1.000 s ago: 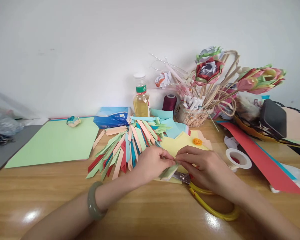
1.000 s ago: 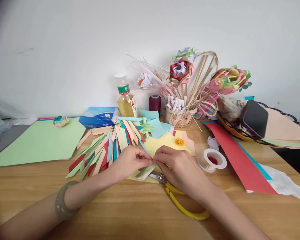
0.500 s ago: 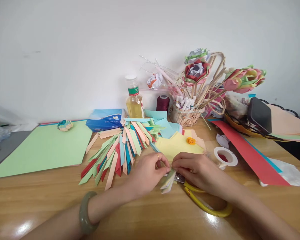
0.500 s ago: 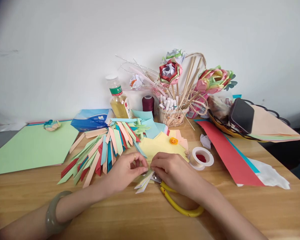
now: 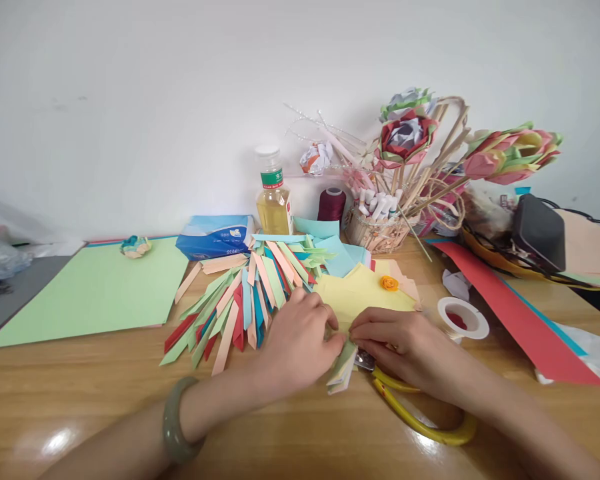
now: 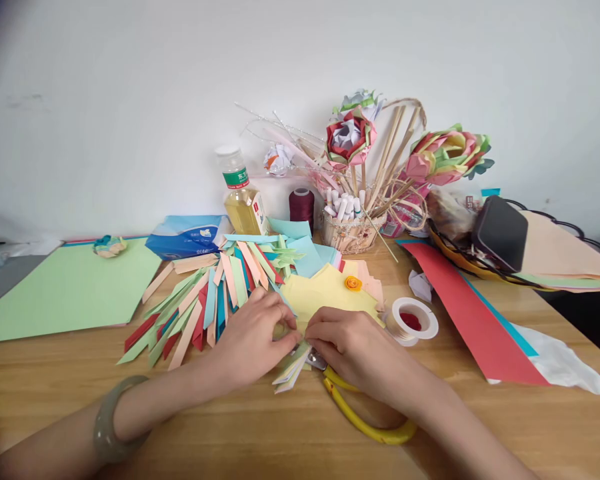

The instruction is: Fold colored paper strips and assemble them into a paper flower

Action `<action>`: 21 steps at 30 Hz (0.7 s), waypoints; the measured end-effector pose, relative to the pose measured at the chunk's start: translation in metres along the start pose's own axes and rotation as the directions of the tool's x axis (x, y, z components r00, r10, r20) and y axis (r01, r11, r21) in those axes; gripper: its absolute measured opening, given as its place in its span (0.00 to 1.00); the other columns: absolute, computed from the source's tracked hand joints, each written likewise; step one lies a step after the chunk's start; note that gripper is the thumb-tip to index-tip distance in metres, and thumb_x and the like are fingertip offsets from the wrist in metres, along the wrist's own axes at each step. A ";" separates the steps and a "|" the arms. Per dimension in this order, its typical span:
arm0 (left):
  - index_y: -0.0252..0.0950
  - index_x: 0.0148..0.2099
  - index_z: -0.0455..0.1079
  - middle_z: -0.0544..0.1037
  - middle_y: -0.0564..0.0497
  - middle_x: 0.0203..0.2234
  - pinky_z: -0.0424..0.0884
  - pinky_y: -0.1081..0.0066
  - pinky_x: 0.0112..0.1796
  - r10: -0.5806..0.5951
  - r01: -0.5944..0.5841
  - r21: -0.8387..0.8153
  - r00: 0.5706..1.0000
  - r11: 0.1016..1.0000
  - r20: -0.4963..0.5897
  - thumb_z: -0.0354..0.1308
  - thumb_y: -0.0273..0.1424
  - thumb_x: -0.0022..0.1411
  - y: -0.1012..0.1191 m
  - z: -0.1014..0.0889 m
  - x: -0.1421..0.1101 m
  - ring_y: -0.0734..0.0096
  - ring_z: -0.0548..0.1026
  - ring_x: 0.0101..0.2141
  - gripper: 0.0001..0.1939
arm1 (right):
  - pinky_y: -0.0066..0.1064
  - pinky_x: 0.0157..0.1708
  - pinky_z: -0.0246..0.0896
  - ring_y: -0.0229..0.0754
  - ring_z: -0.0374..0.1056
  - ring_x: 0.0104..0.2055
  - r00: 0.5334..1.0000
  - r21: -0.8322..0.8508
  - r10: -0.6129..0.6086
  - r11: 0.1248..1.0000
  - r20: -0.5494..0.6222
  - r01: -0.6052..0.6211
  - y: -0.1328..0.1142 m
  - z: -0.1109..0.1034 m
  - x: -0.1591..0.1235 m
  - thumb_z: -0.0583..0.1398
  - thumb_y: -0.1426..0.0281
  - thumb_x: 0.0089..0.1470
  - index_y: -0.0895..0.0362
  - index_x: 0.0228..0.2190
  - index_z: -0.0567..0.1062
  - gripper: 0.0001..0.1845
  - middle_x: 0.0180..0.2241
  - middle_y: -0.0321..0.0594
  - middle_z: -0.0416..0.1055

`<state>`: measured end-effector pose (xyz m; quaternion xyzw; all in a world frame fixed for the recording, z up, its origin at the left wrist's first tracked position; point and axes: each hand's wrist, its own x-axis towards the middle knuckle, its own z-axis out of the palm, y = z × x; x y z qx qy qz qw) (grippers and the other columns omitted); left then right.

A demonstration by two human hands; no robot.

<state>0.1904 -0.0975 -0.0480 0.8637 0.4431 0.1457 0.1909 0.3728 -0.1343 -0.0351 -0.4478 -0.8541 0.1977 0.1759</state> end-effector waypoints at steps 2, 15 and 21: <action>0.35 0.35 0.68 0.72 0.49 0.31 0.64 0.64 0.38 -0.037 0.037 -0.012 0.999 0.999 -0.018 0.51 0.29 0.57 -0.001 -0.003 0.003 0.62 0.65 0.40 0.07 | 0.26 0.30 0.63 0.36 0.69 0.30 1.000 0.016 0.007 1.000 0.006 -0.007 0.000 0.000 0.000 0.50 0.77 0.57 0.59 0.31 0.77 0.15 0.32 0.42 0.73; 0.35 0.27 0.71 0.72 0.46 0.28 0.62 0.62 0.39 0.084 -0.098 0.155 0.992 0.983 0.090 0.52 0.31 0.54 0.001 -0.002 0.010 0.58 0.65 0.39 0.08 | 0.25 0.28 0.63 0.35 0.68 0.29 1.000 0.012 -0.016 1.000 0.006 0.016 -0.003 -0.004 0.002 0.49 0.75 0.57 0.59 0.29 0.76 0.16 0.30 0.42 0.72; 0.35 0.32 0.68 0.73 0.47 0.28 0.64 0.65 0.34 -0.054 0.049 0.040 0.988 0.998 0.147 0.47 0.28 0.58 0.000 -0.005 0.010 0.62 0.69 0.36 0.09 | 0.25 0.29 0.62 0.36 0.68 0.30 1.000 -0.007 -0.012 1.000 0.028 0.013 -0.003 -0.004 0.000 0.49 0.76 0.57 0.59 0.30 0.76 0.16 0.31 0.42 0.72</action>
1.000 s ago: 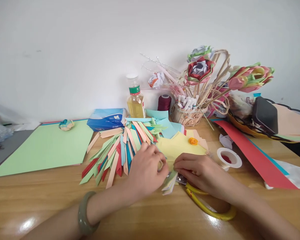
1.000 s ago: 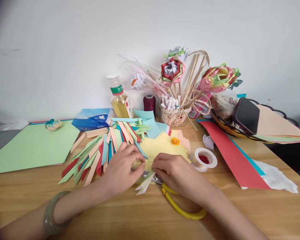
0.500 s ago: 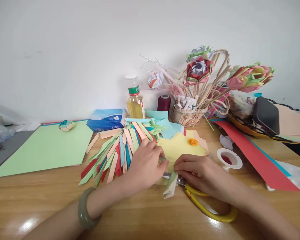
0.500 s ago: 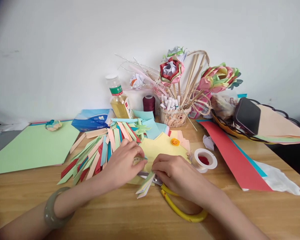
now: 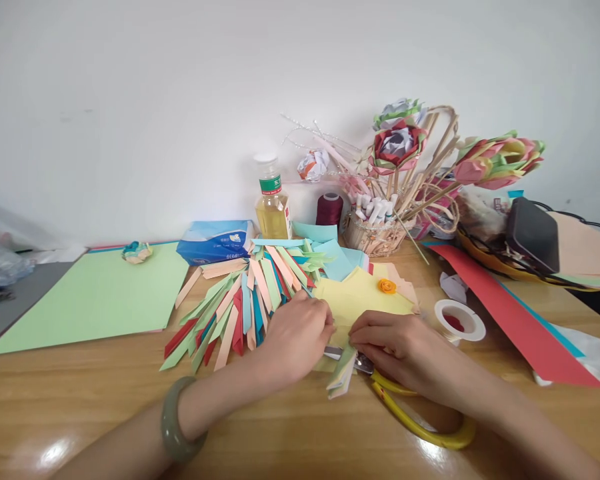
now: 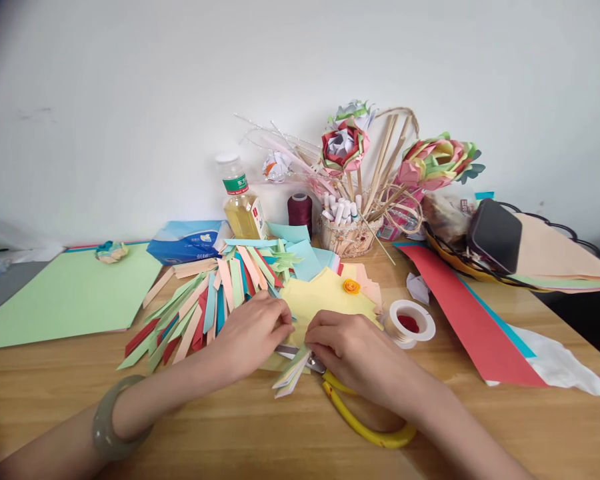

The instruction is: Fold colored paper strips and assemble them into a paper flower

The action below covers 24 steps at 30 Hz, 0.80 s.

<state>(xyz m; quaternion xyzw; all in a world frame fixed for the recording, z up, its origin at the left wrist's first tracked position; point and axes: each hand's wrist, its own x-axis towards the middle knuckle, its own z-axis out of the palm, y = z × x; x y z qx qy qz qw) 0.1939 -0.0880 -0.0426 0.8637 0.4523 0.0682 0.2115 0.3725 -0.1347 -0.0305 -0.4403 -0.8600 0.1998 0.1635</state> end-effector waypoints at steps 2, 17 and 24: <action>0.36 0.34 0.67 0.72 0.47 0.31 0.65 0.65 0.35 -0.061 0.060 -0.068 0.998 0.996 -0.013 0.46 0.29 0.60 0.001 -0.002 0.000 0.64 0.70 0.34 0.08 | 0.25 0.29 0.62 0.36 0.68 0.30 1.000 -0.005 0.003 1.000 0.004 -0.003 0.000 0.000 -0.001 0.49 0.77 0.57 0.59 0.30 0.76 0.16 0.31 0.42 0.72; 0.37 0.32 0.68 0.73 0.49 0.31 0.64 0.66 0.37 0.098 -0.098 0.004 0.992 0.995 -0.078 0.47 0.29 0.59 0.002 0.008 0.005 0.63 0.67 0.39 0.08 | 0.25 0.29 0.61 0.35 0.68 0.29 1.000 -0.008 0.006 1.000 -0.027 -0.006 0.000 0.003 -0.001 0.50 0.76 0.57 0.59 0.29 0.75 0.15 0.29 0.41 0.72; 0.38 0.32 0.66 0.73 0.52 0.28 0.62 0.70 0.33 -0.090 0.072 -0.375 0.995 0.924 -0.031 0.50 0.33 0.57 0.012 0.002 -0.003 0.67 0.70 0.33 0.06 | 0.24 0.27 0.58 0.34 0.68 0.28 0.999 -0.113 -0.007 0.994 -0.031 0.003 0.000 0.000 -0.003 0.51 0.76 0.57 0.57 0.29 0.76 0.14 0.30 0.40 0.73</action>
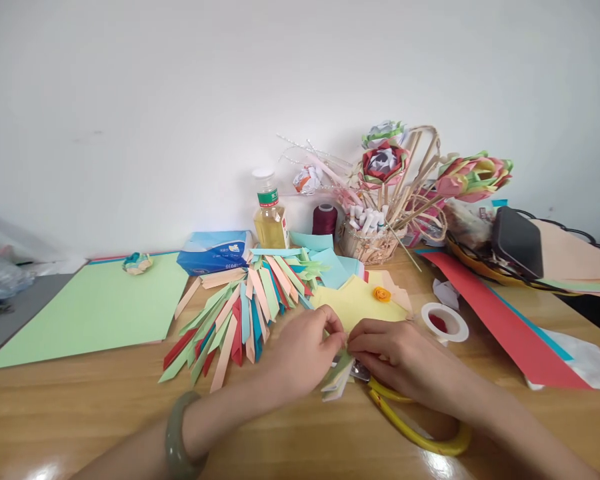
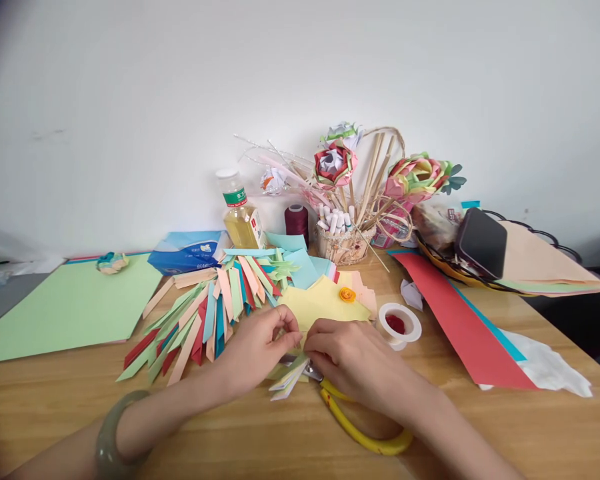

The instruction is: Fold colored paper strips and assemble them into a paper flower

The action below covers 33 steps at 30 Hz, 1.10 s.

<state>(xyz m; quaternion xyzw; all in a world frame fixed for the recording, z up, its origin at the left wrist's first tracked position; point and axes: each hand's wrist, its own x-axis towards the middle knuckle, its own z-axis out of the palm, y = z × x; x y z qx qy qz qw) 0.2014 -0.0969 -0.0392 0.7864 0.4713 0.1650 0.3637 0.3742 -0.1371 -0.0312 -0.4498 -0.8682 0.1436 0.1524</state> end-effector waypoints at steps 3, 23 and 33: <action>0.37 0.31 0.65 0.73 0.52 0.27 0.61 0.71 0.31 -0.039 0.051 -0.164 0.996 0.985 0.076 0.50 0.32 0.57 0.002 0.000 -0.004 0.69 0.69 0.32 0.06 | 0.23 0.26 0.57 0.34 0.68 0.28 1.000 -0.014 0.006 1.000 -0.007 -0.006 0.000 -0.001 0.000 0.51 0.75 0.57 0.57 0.28 0.76 0.14 0.29 0.39 0.73; 0.33 0.29 0.71 0.76 0.50 0.25 0.66 0.72 0.32 -0.153 0.233 -0.480 0.968 0.845 0.200 0.59 0.26 0.45 -0.003 0.016 -0.002 0.69 0.73 0.29 0.05 | 0.24 0.29 0.59 0.33 0.66 0.30 0.997 0.203 0.069 0.977 -0.022 -0.063 0.002 -0.011 0.001 0.55 0.75 0.53 0.56 0.27 0.75 0.09 0.34 0.38 0.70; 0.33 0.29 0.71 0.76 0.50 0.26 0.66 0.73 0.30 -0.155 0.218 -0.372 0.969 0.902 0.191 0.59 0.27 0.45 0.003 0.012 -0.003 0.71 0.72 0.29 0.05 | 0.35 0.43 0.62 0.42 0.67 0.46 0.986 0.075 0.168 0.983 -0.002 -0.167 0.017 -0.003 -0.003 0.49 0.80 0.52 0.54 0.49 0.67 0.23 0.46 0.43 0.70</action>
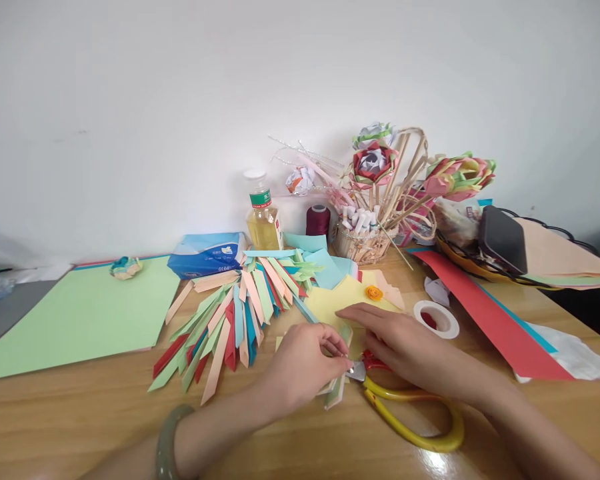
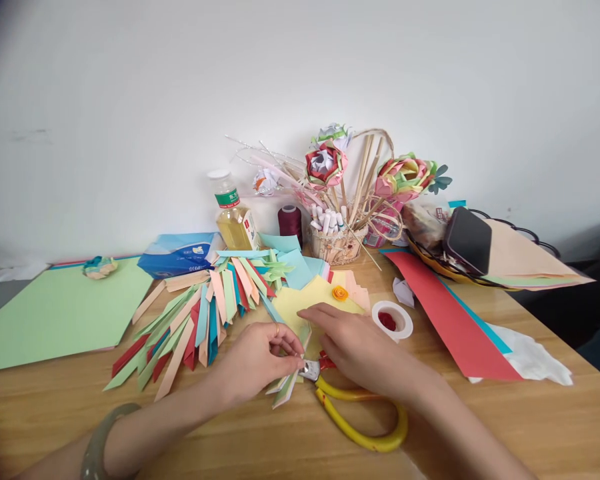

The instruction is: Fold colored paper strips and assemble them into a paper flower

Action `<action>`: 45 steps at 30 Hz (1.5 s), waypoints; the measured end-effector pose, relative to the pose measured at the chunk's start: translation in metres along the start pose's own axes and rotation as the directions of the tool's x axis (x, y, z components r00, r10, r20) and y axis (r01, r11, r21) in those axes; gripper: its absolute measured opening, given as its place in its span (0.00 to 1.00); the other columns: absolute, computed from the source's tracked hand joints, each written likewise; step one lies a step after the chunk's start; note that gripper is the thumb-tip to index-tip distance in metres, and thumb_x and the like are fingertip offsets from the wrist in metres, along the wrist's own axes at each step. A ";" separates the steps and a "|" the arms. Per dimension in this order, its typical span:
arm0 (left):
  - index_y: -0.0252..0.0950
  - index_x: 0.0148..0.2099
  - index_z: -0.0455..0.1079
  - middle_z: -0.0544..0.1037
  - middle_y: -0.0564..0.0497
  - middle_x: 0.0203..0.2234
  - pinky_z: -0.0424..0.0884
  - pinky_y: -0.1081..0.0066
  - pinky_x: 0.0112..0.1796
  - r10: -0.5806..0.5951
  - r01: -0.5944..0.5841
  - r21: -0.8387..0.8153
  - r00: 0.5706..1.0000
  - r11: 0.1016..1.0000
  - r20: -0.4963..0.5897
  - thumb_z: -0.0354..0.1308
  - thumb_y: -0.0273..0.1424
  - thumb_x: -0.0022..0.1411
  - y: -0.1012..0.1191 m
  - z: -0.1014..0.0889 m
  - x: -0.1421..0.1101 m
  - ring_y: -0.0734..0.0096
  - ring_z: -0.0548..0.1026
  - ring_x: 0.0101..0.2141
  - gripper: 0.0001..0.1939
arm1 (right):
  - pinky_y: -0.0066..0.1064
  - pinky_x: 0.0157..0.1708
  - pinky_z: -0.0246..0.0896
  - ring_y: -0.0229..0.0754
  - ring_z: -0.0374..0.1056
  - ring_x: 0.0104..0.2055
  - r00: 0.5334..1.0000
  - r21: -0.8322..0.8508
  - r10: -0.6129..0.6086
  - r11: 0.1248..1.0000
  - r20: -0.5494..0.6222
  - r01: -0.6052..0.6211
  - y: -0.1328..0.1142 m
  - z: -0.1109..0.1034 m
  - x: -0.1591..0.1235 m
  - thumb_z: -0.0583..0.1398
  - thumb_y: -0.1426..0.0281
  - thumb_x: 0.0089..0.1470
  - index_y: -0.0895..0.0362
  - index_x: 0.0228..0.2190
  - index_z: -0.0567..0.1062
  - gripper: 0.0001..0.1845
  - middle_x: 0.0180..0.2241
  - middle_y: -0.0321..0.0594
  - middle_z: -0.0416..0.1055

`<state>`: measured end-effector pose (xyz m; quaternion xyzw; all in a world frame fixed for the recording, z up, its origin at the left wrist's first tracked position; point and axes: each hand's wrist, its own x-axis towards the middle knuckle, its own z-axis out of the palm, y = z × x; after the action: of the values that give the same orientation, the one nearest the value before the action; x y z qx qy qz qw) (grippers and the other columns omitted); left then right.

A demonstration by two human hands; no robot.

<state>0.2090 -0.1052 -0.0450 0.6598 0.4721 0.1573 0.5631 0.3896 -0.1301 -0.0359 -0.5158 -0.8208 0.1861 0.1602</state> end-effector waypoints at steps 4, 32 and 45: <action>0.33 0.29 0.70 0.76 0.50 0.26 0.65 0.73 0.30 0.001 -0.001 0.014 1.000 1.000 0.009 0.59 0.27 0.45 -0.001 0.000 0.000 0.71 0.72 0.28 0.05 | 0.32 0.37 0.63 0.42 0.70 0.39 1.000 -0.091 0.013 0.996 -0.011 -0.014 0.005 0.010 0.001 0.50 0.78 0.52 0.54 0.48 0.68 0.22 0.40 0.42 0.73; 0.34 0.28 0.70 0.76 0.51 0.25 0.66 0.74 0.30 0.029 -0.029 -0.012 1.000 0.999 0.008 0.61 0.27 0.47 -0.006 -0.002 0.000 0.71 0.73 0.29 0.03 | 0.26 0.20 0.45 0.36 0.59 0.23 0.996 -0.315 0.075 0.945 -0.040 -0.084 0.011 -0.012 -0.007 0.48 0.78 0.53 0.55 0.25 0.63 0.10 0.24 0.35 0.65; 0.33 0.27 0.70 0.76 0.51 0.24 0.65 0.75 0.29 0.028 -0.027 -0.045 1.000 0.999 0.012 0.61 0.25 0.46 -0.007 0.000 0.001 0.72 0.72 0.28 0.03 | 0.30 0.25 0.59 0.42 0.68 0.29 0.992 -0.257 0.072 0.962 -0.108 -0.098 -0.015 -0.013 -0.033 0.54 0.71 0.52 0.53 0.32 0.71 0.06 0.29 0.38 0.72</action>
<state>0.2062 -0.1047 -0.0511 0.6546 0.4558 0.1715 0.5782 0.3977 -0.1635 -0.0194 -0.5757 -0.8064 0.0576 0.1224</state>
